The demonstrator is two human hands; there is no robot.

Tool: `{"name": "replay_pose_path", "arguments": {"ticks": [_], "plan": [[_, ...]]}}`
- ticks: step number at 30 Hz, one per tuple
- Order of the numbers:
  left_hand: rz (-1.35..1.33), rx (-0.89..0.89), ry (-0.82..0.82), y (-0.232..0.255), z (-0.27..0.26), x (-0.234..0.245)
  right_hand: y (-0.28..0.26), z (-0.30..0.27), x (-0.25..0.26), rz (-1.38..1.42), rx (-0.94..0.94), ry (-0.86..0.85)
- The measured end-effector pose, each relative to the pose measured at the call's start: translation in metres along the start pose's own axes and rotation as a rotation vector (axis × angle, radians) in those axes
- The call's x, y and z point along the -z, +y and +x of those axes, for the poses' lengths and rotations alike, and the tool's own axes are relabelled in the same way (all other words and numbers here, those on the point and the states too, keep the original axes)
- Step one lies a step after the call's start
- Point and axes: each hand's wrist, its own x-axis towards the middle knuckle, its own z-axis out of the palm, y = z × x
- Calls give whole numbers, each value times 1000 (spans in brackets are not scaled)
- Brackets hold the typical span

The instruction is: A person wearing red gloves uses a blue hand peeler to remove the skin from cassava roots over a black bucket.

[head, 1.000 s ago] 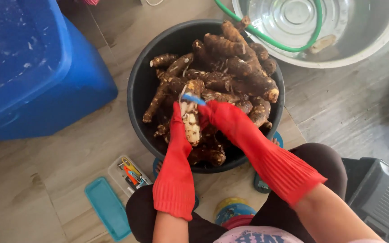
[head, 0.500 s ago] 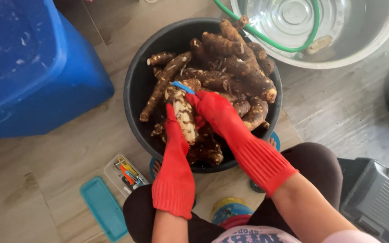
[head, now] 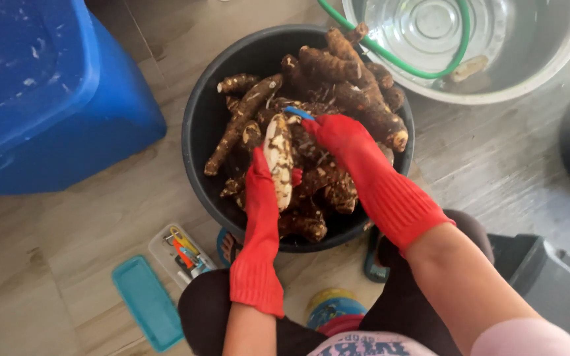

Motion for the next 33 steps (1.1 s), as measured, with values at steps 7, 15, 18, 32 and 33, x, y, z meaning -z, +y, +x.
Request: {"name": "replay_pose_path", "arguments": {"ticks": [7, 15, 18, 32, 33], "plan": [[12, -195, 0, -20, 9, -28, 9, 22, -9, 738, 132, -78], [-61, -351, 9, -50, 5, -58, 20, -10, 37, 105, 109, 58], [-33, -350, 61, -54, 20, -54, 28, 3, 9, -96, 143, 123], [-87, -332, 174, -38, -6, -66, 33, 30, -65, -253, 279, 363], [-86, -339, 168, -37, -11, -73, 35, 23, -70, -255, 282, 371]]}}
